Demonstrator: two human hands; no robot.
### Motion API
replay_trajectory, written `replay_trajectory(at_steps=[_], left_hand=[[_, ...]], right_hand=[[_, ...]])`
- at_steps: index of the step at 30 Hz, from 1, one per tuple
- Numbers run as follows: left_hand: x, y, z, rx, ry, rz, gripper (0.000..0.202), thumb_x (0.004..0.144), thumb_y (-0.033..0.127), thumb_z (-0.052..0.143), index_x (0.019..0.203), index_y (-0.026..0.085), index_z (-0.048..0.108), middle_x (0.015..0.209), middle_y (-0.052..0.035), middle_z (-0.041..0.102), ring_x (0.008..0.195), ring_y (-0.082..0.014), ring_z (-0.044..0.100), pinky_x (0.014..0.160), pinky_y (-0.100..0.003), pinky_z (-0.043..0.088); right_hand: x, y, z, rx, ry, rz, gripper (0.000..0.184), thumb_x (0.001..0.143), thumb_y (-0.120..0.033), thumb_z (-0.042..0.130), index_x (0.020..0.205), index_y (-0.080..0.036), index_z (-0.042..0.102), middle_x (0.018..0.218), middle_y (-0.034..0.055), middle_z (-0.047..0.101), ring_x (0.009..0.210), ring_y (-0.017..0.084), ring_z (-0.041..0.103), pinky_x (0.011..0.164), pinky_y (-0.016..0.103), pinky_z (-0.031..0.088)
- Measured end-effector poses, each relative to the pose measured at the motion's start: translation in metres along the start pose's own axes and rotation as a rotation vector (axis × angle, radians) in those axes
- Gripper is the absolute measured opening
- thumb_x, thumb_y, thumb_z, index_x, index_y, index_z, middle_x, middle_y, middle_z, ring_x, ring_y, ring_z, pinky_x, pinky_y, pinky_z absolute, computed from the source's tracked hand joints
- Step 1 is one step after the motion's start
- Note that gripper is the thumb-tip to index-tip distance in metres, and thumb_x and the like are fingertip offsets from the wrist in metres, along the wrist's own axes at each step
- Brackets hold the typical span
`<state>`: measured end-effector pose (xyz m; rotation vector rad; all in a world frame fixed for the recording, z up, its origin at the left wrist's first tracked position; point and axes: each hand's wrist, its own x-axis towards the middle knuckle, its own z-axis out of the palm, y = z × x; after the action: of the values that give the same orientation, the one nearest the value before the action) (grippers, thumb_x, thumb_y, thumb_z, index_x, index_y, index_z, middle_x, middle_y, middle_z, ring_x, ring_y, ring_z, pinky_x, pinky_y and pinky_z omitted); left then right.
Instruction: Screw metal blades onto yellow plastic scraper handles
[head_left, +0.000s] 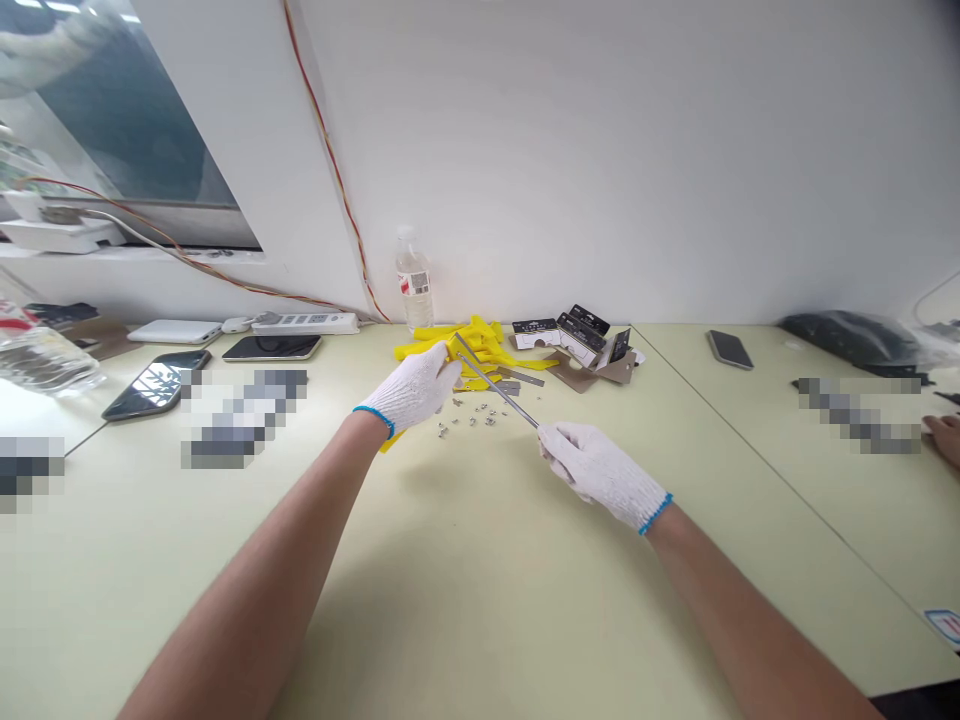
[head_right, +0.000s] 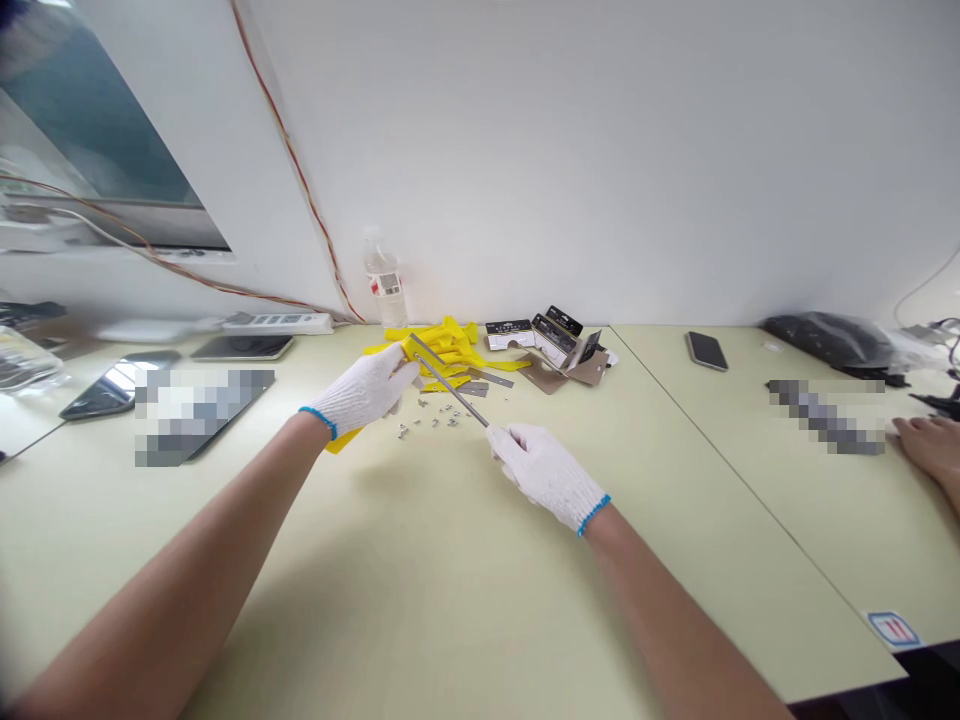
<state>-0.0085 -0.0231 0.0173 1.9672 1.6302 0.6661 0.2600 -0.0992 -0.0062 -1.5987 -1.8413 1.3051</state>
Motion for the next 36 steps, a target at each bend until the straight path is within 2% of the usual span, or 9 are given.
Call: replay_trajectory(at_steps=[4, 8, 12, 17, 23, 26, 30, 33, 36], left_hand=[[0.000, -0.002, 0.001, 0.021, 0.008, 0.007, 0.023, 0.101, 0.041, 0.039, 0.085, 0.024, 0.037, 0.063, 0.0022, 0.049, 0.054, -0.0137, 0.047, 0.054, -0.028, 0.038], [0.002, -0.005, 0.002, 0.015, 0.005, 0.017, 0.024, 0.102, 0.044, 0.039, 0.087, 0.024, 0.040, 0.063, 0.0023, 0.050, 0.053, -0.0136, 0.047, 0.053, -0.028, 0.038], [0.003, -0.005, 0.003, 0.016, 0.001, 0.000, 0.025, 0.101, 0.044, 0.039, 0.088, 0.024, 0.041, 0.063, 0.0029, 0.050, 0.052, -0.0135, 0.048, 0.052, -0.027, 0.038], [0.004, -0.005, 0.004, 0.065, 0.005, 0.007, 0.021, 0.102, 0.039, 0.039, 0.087, 0.023, 0.041, 0.063, 0.0028, 0.050, 0.053, -0.0138, 0.047, 0.055, -0.028, 0.036], [0.009, -0.016, 0.004, 0.119, 0.066, 0.071, 0.023, 0.102, 0.039, 0.041, 0.085, 0.023, 0.041, 0.074, -0.0008, 0.056, 0.060, -0.0153, 0.049, 0.060, -0.029, 0.033], [0.013, -0.022, 0.006, 0.169, 0.088, 0.103, 0.023, 0.103, 0.039, 0.039, 0.085, 0.023, 0.042, 0.079, -0.0017, 0.058, 0.063, -0.0162, 0.047, 0.060, -0.030, 0.032], [0.017, -0.025, 0.011, 0.283, 0.103, 0.146, 0.020, 0.101, 0.032, 0.041, 0.083, 0.023, 0.036, 0.075, -0.0007, 0.054, 0.063, -0.0165, 0.043, 0.061, -0.030, 0.029], [0.017, -0.024, 0.011, 0.299, 0.098, 0.157, 0.019, 0.101, 0.029, 0.040, 0.083, 0.024, 0.034, 0.072, 0.0003, 0.051, 0.060, -0.0163, 0.041, 0.060, -0.031, 0.026], [0.016, -0.023, 0.010, 0.265, 0.117, 0.160, 0.020, 0.101, 0.030, 0.040, 0.083, 0.024, 0.034, 0.071, 0.0010, 0.049, 0.061, -0.0161, 0.040, 0.060, -0.030, 0.028]], right_hand=[[-0.001, -0.002, -0.001, 0.022, -0.002, -0.008, 0.053, 0.099, -0.070, 0.042, 0.088, -0.019, 0.054, 0.075, 0.0075, 0.063, 0.052, 0.001, 0.048, 0.046, 0.016, 0.026], [0.000, -0.005, 0.001, 0.053, 0.008, 0.021, 0.051, 0.100, -0.066, 0.046, 0.087, -0.017, 0.053, 0.070, 0.0061, 0.060, 0.048, -0.001, 0.041, 0.044, 0.013, 0.024], [0.000, -0.004, 0.002, 0.053, 0.008, 0.040, 0.053, 0.098, -0.067, 0.049, 0.089, -0.016, 0.054, 0.069, 0.0045, 0.057, 0.046, 0.000, 0.036, 0.042, 0.013, 0.025], [-0.002, -0.005, 0.001, 0.110, -0.013, 0.042, 0.051, 0.098, -0.068, 0.047, 0.092, -0.018, 0.058, 0.075, 0.0050, 0.061, 0.048, 0.000, 0.041, 0.045, 0.014, 0.029], [-0.007, -0.016, -0.004, 0.280, -0.164, 0.079, 0.048, 0.099, -0.066, 0.047, 0.099, -0.020, 0.062, 0.093, 0.0083, 0.067, 0.057, 0.001, 0.051, 0.049, 0.012, 0.038], [-0.005, -0.012, -0.005, 0.175, -0.128, 0.063, 0.046, 0.098, -0.064, 0.050, 0.093, -0.020, 0.061, 0.088, 0.0096, 0.066, 0.056, 0.001, 0.052, 0.050, 0.012, 0.041], [-0.003, -0.002, -0.006, 0.091, -0.109, 0.064, 0.050, 0.099, -0.067, 0.045, 0.095, -0.021, 0.064, 0.083, 0.0099, 0.066, 0.048, 0.001, 0.046, 0.045, 0.014, 0.037], [-0.001, 0.002, -0.009, 0.110, -0.141, 0.030, 0.053, 0.101, -0.068, 0.039, 0.097, -0.022, 0.065, 0.082, 0.0102, 0.066, 0.052, 0.004, 0.050, 0.048, 0.015, 0.041], [0.005, 0.007, -0.008, 0.093, -0.081, -0.002, 0.053, 0.100, -0.070, 0.041, 0.094, -0.021, 0.061, 0.082, 0.0102, 0.065, 0.057, 0.005, 0.054, 0.051, 0.016, 0.044]])
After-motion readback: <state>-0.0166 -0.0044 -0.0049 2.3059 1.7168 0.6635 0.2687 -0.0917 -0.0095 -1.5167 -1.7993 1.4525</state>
